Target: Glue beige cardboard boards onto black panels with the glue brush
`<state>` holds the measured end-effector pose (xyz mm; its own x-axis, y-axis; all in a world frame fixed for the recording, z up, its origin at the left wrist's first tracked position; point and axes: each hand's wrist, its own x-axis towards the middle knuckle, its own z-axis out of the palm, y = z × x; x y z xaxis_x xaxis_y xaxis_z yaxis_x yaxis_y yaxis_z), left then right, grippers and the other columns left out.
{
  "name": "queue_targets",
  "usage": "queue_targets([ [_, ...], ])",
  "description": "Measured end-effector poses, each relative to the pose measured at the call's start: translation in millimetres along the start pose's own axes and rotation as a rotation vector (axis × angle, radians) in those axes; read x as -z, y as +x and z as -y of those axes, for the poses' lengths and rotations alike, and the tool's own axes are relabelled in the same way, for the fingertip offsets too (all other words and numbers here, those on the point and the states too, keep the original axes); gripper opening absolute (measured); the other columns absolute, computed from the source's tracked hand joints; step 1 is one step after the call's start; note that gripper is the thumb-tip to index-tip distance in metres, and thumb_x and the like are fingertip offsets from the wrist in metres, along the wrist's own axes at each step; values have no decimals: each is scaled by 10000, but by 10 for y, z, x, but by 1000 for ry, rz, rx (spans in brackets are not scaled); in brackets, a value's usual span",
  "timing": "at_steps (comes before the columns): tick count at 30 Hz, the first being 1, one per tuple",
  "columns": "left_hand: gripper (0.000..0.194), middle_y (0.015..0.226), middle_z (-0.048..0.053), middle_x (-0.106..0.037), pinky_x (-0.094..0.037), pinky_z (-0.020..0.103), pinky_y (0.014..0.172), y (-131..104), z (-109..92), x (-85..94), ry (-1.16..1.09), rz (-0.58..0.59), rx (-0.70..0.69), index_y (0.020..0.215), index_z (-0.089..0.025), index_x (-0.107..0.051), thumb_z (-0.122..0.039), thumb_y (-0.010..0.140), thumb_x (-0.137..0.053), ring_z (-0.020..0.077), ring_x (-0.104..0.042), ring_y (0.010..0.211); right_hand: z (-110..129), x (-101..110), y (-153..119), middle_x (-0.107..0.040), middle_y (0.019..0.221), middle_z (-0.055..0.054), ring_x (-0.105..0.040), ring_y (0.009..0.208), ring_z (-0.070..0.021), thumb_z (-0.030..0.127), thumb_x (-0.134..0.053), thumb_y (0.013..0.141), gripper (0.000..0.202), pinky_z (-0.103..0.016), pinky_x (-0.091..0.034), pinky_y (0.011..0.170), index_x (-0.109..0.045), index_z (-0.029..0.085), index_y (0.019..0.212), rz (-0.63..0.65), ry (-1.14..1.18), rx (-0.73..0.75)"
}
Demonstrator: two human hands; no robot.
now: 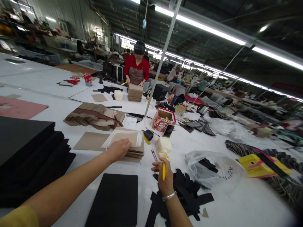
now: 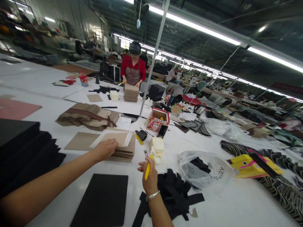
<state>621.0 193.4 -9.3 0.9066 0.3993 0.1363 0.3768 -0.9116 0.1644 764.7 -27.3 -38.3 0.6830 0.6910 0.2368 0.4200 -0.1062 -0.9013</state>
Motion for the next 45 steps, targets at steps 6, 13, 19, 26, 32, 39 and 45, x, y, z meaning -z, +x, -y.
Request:
queue_targets([
  [6, 300, 858, 57, -653, -508, 303, 720, -841, -206, 54, -1014, -554, 577, 936, -123, -588, -312, 703, -584, 199, -608, 806, 39, -741, -338, -623, 826, -30, -626, 691, -151, 376, -440, 857, 177, -269, -477, 622, -426, 214, 927, 76, -7, -115],
  [13, 472, 934, 80, -668, -510, 369, 770, -1518, -434, -314, -1727, -493, 708, 1041, -138, -581, -352, 640, -707, 254, -582, 976, -54, -794, -573, -543, 720, -5, -549, 634, -150, 367, -495, 820, 168, -272, -447, 603, -410, 222, 830, -90, -52, -95],
  [19, 406, 984, 61, -652, -502, 316, 665, -2045, -278, -928, -1704, -397, 1015, 1040, -199, -544, -507, 777, -510, 195, -614, 836, -524, -509, -1079, -550, 735, -12, -543, 629, -144, 357, -506, 821, 164, -264, -433, 616, -438, 208, 828, 122, -171, -84],
  [26, 381, 689, 17, -639, -400, 245, 625, -2337, -169, -1610, -835, 10, 922, 702, -160, -635, -481, 775, -444, 177, -568, 697, -1162, -540, -1486, -555, 680, -3, -564, 588, -157, 362, -419, 862, 158, -264, -415, 572, -433, 212, 815, 282, -372, -132],
  [32, 385, 516, -17, -518, -292, 232, 539, -2222, -40, -1657, -712, 60, 903, 522, -174, -549, -462, 758, -455, 143, -471, 564, -1321, -656, -1395, -556, 668, -12, -572, 570, -173, 382, -380, 872, 193, -276, -410, 551, -447, 206, 830, 292, -465, -88],
  [39, 385, 539, -17, -540, -299, 224, 537, -2136, 94, -1777, -668, 64, 948, 551, -170, -559, -472, 757, -440, 136, -487, 565, -1429, -770, -1385, -564, 685, -28, -570, 583, -178, 372, -382, 869, 188, -287, -421, 554, -464, 204, 849, 272, -469, -46],
  [45, 384, 563, -2, -569, -306, 229, 537, -2112, 129, -1835, -661, 96, 978, 570, -163, -577, -462, 761, -431, 143, -509, 574, -1468, -818, -1368, -548, 668, -21, -570, 573, -184, 378, -369, 871, 194, -289, -416, 529, -458, 206, 855, 304, -477, -73],
])
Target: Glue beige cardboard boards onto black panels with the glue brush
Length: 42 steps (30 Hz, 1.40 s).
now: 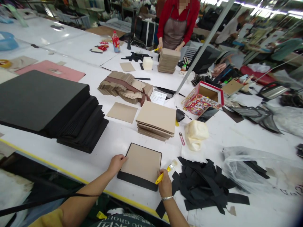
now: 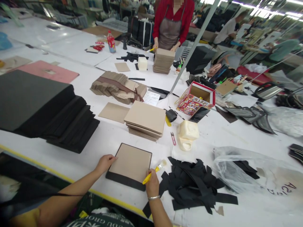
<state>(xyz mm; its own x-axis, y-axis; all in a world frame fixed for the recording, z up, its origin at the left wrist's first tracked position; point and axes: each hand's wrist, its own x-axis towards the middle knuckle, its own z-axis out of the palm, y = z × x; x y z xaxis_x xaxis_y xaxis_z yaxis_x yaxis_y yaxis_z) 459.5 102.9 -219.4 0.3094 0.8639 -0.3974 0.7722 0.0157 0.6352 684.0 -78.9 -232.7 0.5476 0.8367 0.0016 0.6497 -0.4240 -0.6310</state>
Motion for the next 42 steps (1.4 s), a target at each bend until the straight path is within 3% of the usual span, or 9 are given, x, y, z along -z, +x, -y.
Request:
queue_targets([
  [10, 356, 542, -1, -552, -291, 222, 535, 44, 3, 23, 81, 67, -1, 542, -174, -549, -436, 759, -445, 147, -507, 573, 6, -26, 8, -530, 652, -5, -555, 573, -171, 219, -387, 819, 73, -275, -414, 540, -455, 199, 837, 9, -36, 19],
  [17, 351, 524, -7, -525, -283, 221, 529, 82, 4, 34, 121, 124, -5, 542, -183, -541, -443, 751, -431, 150, -497, 563, 61, -25, 39, -531, 630, 1, -549, 572, -159, 123, -389, 764, 130, -246, -370, 523, -460, 192, 849, 23, -166, -19],
  [42, 267, 562, -7, -568, -302, 207, 534, 135, -29, 35, 184, 87, 6, 590, -156, -612, -337, 760, -512, 115, -503, 572, 88, -7, 108, -515, 660, 11, -529, 608, -137, 51, -426, 718, 218, -217, -315, 546, -440, 178, 895, 155, -264, -60],
])
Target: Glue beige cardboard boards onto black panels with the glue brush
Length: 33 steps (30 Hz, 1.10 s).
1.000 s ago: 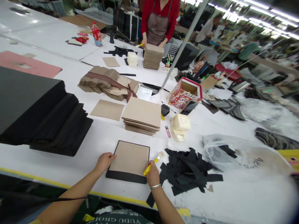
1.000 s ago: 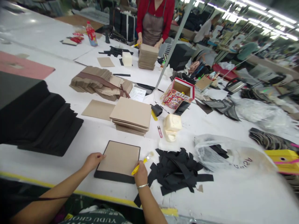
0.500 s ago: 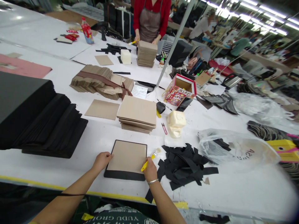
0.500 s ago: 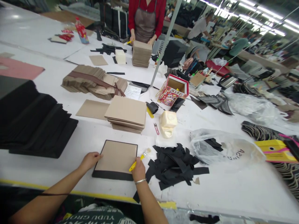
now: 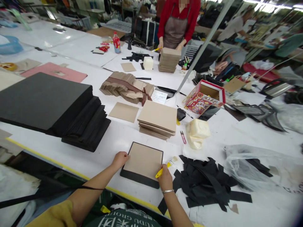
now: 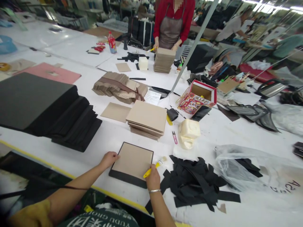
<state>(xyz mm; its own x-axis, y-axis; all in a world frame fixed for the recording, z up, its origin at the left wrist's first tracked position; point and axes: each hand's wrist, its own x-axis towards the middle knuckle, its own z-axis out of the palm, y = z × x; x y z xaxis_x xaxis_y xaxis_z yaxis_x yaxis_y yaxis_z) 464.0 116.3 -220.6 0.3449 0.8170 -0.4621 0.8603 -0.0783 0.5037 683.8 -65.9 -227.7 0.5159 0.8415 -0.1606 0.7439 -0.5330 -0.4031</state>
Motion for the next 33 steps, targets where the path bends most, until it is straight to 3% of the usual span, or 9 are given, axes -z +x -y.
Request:
queue_targets([
  [8, 286, 667, 38, -641, -358, 229, 597, -6, -74, 88, 182, 49, -17, 653, -166, -644, -372, 779, -491, 155, -576, 675, 45, 48, 23, -537, 674, 5, -539, 619, -132, 76, -471, 733, 224, -213, -305, 542, -445, 173, 934, 68, -73, -32],
  [14, 360, 751, 140, -643, -427, 325, 630, 65, -147, 266, 374, 90, -34, 693, -134, -658, -467, 737, -527, 264, -603, 742, 105, 218, 122, -588, 721, -52, -563, 595, -156, 274, -486, 823, 161, -230, -285, 496, -474, 166, 942, 154, -294, 11],
  [18, 276, 1075, 155, -582, -409, 381, 820, -48, -303, 230, 425, 54, -241, 1023, -147, -606, -263, 824, -453, 273, -515, 1036, 170, 558, 147, -605, 724, -75, -583, 617, -190, 417, -486, 825, 278, -240, -318, 493, -519, 169, 946, 49, -313, 50],
  [20, 342, 1227, 88, -513, -357, 350, 921, -158, -357, 117, 424, 71, -424, 1155, -222, -531, -157, 845, -402, 215, -430, 1150, 258, 721, 175, -616, 746, -74, -590, 636, -187, 455, -429, 847, 349, -244, -361, 517, -528, 172, 1026, -49, -163, 68],
  [22, 379, 1280, 56, -478, -331, 346, 958, -256, -361, -27, 443, 81, -608, 1199, -247, -496, -149, 840, -426, 206, -391, 1179, 425, 795, 255, -618, 746, -55, -586, 611, -158, 467, -356, 871, 399, -236, -402, 524, -518, 179, 1093, -89, 145, 50],
  [24, 393, 1294, 84, -465, -330, 390, 958, -310, -323, -160, 480, 49, -716, 1215, -208, -487, -189, 822, -482, 247, -384, 1176, 678, 736, 397, -599, 689, -26, -559, 525, -124, 478, -288, 881, 429, -221, -429, 489, -538, 174, 1053, -19, 534, -40],
  [27, 422, 1298, 110, -462, -337, 416, 948, -309, -244, -274, 510, 3, -729, 1224, -174, -485, -214, 805, -511, 278, -382, 1177, 1121, 430, 654, -576, 623, 6, -519, 425, -95, 470, -348, 850, 378, -214, -453, 434, -559, 166, 929, 161, 938, -228],
  [30, 433, 1293, 106, -474, -342, 411, 953, -271, -200, -295, 515, 12, -726, 1236, -175, -483, -206, 804, -500, 277, -382, 1186, 1380, 91, 837, -584, 596, 13, -523, 403, -90, 370, -502, 785, 226, -212, -468, 421, -564, 167, 865, 202, 992, -304],
  [33, 434, 1306, 100, -468, -339, 406, 967, -250, -189, -286, 520, 29, -727, 1237, -183, -490, -199, 803, -497, 268, -391, 1187, 1248, -18, 869, -574, 558, 7, -515, 382, -91, 310, -535, 763, 159, -201, -450, 388, -568, 160, 805, 164, 978, -367],
])
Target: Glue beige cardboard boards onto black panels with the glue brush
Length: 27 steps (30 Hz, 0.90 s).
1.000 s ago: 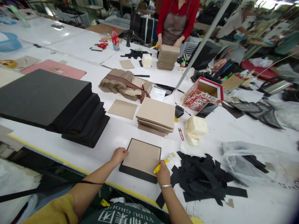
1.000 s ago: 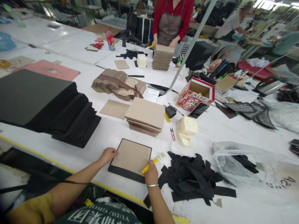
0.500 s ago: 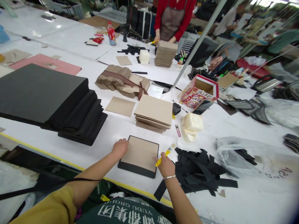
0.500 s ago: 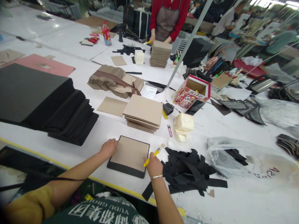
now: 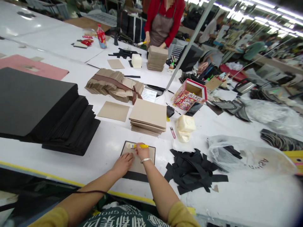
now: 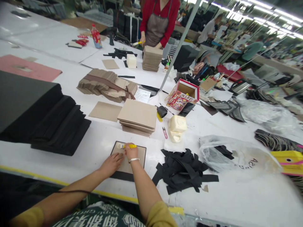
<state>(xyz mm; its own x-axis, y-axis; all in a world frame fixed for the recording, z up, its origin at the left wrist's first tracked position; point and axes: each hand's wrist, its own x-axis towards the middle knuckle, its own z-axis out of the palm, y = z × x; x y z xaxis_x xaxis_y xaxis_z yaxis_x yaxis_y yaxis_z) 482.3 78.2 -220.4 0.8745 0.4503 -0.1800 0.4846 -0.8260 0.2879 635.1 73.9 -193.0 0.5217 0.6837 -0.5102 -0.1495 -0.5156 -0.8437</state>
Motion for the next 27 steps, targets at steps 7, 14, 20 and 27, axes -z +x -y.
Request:
queue_targets([
  [7, 432, 1321, 94, -463, -340, 397, 978, -7, -20, 18, 13, -1, 6, 1230, -192, -510, -217, 799, -517, 270, -394, 1192, -201, 1099, -217, -538, 520, 15, -488, 354, -88, 317, -509, 781, 166, -192, -424, 352, -557, 159, 797, -225, -19, -34],
  [14, 388, 1287, 103, -491, -366, 388, 950, -7, -70, 77, 11, 10, 20, 1182, -198, -552, -207, 796, -515, 273, -422, 1159, -155, 1731, -774, -625, 733, -29, -598, 520, -120, 476, -435, 825, 404, -229, -497, 471, -520, 164, 1067, -307, -73, 162],
  [20, 385, 1262, 121, -499, -371, 376, 939, 25, -124, 147, 104, 48, -19, 1170, -161, -554, -215, 790, -529, 273, -437, 1126, -807, 1848, -1492, -610, 777, -54, -597, 742, -169, 314, -434, 867, 204, -276, -463, 692, -564, 175, 942, -166, -828, 378],
  [27, 376, 1239, 131, -503, -375, 383, 931, 37, -151, 143, 106, 63, 18, 1164, -159, -547, -206, 792, -522, 271, -450, 1109, -1674, 1690, -1719, -563, 754, -76, -528, 756, -201, 145, -487, 809, 131, -305, -423, 694, -594, 173, 880, -98, -1222, 533],
])
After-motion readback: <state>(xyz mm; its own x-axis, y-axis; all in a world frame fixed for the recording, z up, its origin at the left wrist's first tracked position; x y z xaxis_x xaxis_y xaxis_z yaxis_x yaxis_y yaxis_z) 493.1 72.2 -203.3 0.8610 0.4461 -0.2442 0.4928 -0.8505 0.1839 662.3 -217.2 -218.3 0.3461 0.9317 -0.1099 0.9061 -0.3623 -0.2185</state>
